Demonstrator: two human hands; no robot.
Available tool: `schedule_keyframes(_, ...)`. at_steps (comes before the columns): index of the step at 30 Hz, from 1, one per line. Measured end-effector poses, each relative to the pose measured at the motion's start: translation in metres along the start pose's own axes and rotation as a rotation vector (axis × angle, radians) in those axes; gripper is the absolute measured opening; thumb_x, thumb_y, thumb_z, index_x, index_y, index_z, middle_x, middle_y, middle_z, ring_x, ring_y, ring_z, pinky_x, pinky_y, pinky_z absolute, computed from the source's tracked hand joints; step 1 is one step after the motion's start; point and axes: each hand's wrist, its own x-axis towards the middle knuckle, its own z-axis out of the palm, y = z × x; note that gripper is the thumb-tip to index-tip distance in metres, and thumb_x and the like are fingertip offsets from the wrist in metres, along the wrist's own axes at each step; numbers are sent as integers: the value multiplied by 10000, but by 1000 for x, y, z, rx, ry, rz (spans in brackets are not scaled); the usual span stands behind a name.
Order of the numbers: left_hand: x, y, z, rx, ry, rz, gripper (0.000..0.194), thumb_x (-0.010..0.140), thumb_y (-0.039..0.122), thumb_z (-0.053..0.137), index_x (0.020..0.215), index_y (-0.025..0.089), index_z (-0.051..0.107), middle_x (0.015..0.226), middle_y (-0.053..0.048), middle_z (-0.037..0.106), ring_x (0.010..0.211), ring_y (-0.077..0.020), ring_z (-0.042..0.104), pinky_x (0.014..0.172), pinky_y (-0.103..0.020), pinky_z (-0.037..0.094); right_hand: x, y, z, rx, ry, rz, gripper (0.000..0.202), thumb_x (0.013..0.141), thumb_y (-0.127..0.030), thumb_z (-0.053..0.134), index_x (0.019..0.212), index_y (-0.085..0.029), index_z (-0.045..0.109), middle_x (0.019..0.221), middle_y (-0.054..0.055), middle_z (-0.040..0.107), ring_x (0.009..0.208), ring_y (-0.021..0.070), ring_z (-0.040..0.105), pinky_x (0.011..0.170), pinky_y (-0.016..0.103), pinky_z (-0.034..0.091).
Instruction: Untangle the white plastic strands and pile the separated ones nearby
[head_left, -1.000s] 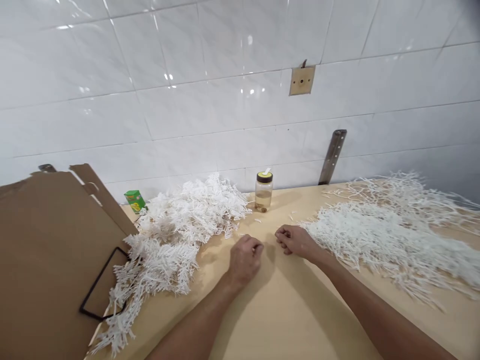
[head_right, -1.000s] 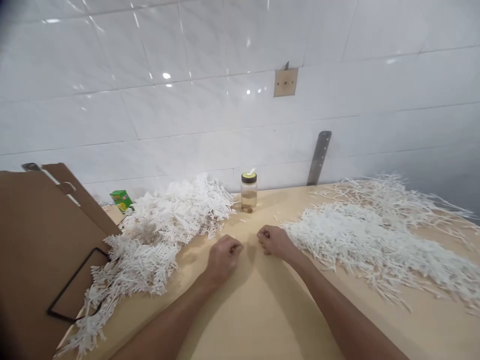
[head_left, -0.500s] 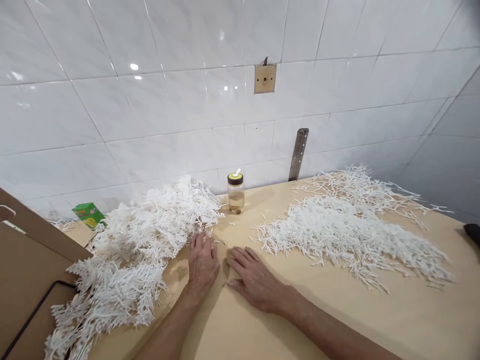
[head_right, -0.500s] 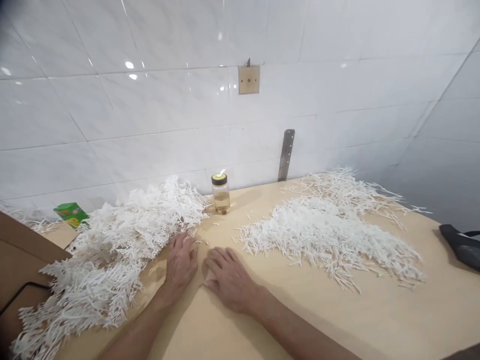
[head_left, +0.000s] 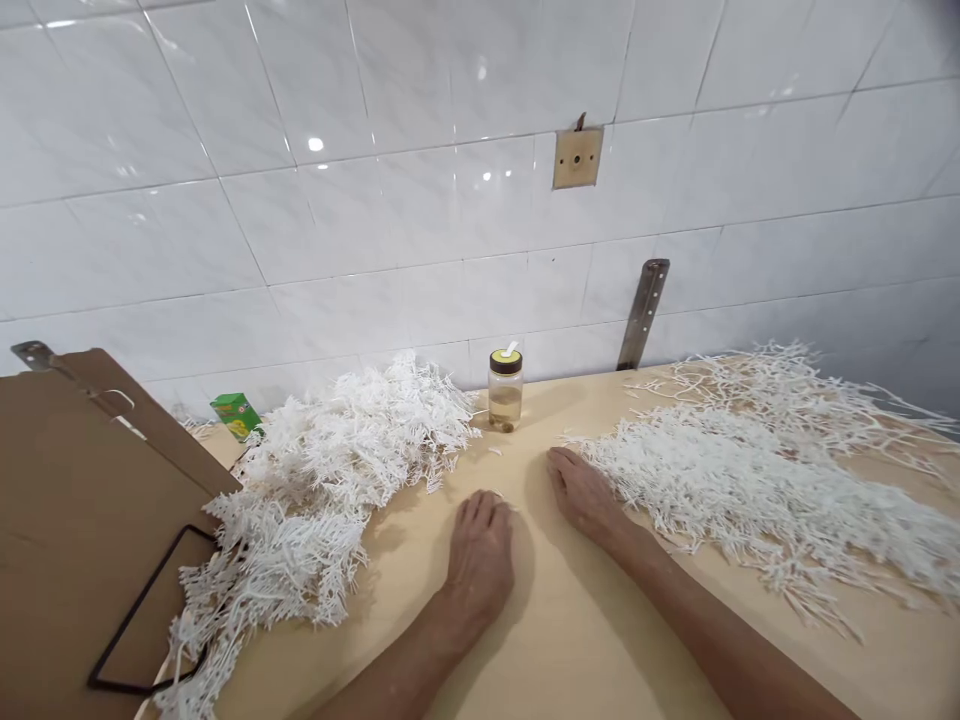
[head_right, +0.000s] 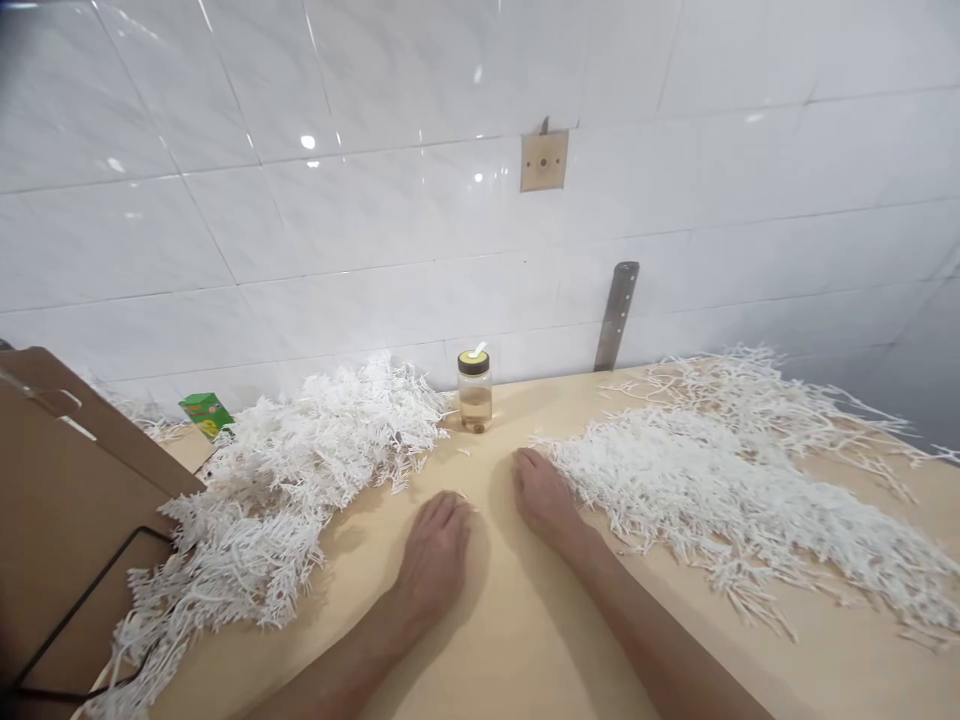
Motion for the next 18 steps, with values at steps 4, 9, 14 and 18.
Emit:
schedule_keyframes(4, 0, 1, 4, -103, 90, 5, 363, 884, 84, 433, 1202, 163, 588, 1245, -140, 599, 1219, -273, 513, 1055, -475, 432, 18, -47, 14, 79, -39, -147, 460, 989, -300, 320, 1372, -113, 494, 1411, 188, 507, 1350, 276, 419, 1100, 477, 366)
schedule_keyframes(9, 12, -43, -12, -142, 344, -192, 460, 804, -38, 362, 1116, 160, 636, 1158, -125, 620, 1131, -232, 555, 1012, -421, 475, 32, -90, 30, -11, -242, -156, 552, 998, -424, 317, 1454, -125, 402, 1551, 196, 332, 1435, 342, 272, 1099, 588, 276)
schedule_keyframes(14, 20, -70, -15, -16, 217, -316, 505, 676, -42, 454, 1091, 161, 657, 1147, -116, 633, 1172, -273, 541, 1035, -472, 436, 25, -101, 42, -49, -282, -261, 542, 996, -380, 347, 1488, -152, 353, 1554, 181, 337, 1441, 330, 247, 1097, 583, 240)
schedule_keyframes(18, 22, -69, -15, 16, 159, -404, 498, 666, -37, 477, 1093, 145, 658, 1170, -142, 628, 1175, -280, 545, 1003, -437, 438, 33, -108, 45, -34, -279, -305, 502, 1009, -366, 312, 1472, -185, 382, 1526, 165, 387, 1402, 336, 294, 1074, 599, 250)
